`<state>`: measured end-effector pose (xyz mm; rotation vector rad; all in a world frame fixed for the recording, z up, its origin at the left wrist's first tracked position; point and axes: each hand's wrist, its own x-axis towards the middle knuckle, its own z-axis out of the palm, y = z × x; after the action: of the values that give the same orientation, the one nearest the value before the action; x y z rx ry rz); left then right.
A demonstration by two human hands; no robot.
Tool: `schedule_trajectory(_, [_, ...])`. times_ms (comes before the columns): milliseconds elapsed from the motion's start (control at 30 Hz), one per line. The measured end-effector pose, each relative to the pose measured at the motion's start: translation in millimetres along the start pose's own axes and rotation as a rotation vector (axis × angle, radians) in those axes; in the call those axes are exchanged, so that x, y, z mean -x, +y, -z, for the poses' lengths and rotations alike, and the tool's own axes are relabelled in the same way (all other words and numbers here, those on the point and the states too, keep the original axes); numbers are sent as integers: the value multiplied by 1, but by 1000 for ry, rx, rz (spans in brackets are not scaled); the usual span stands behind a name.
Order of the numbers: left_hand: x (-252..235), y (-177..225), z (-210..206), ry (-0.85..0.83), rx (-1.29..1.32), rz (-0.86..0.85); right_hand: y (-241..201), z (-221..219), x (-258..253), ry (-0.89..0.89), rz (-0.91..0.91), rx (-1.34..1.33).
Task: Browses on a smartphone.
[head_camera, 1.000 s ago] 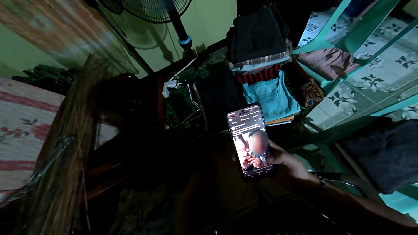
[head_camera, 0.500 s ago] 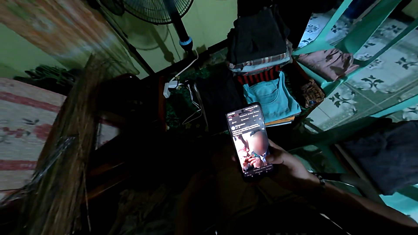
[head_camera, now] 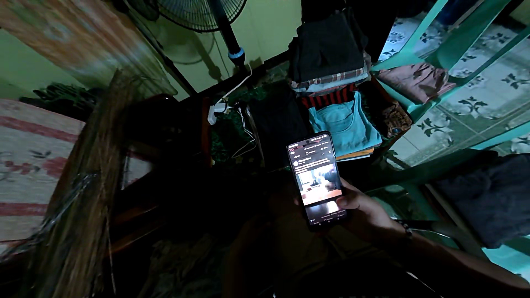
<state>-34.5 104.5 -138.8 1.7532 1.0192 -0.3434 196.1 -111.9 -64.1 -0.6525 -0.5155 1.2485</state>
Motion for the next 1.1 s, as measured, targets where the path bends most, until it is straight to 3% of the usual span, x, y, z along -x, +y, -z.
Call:
schedule_trajectory(833, [-3, -8, 1, -13, -1, -60, 0, -2, 2, 17, 2, 3])
schedule_trajectory(900, [1, -2, 1, -15, 3, -59, 0, -2, 2, 2, 7, -3])
schedule_trajectory(1033, [31, 59, -5, -16, -18, 60, 0, -4, 3, 7, 9, -13])
schedule_trajectory(1100, [25, 47, -3, -36, -19, 53, 0, -1, 3, -4, 12, 7])
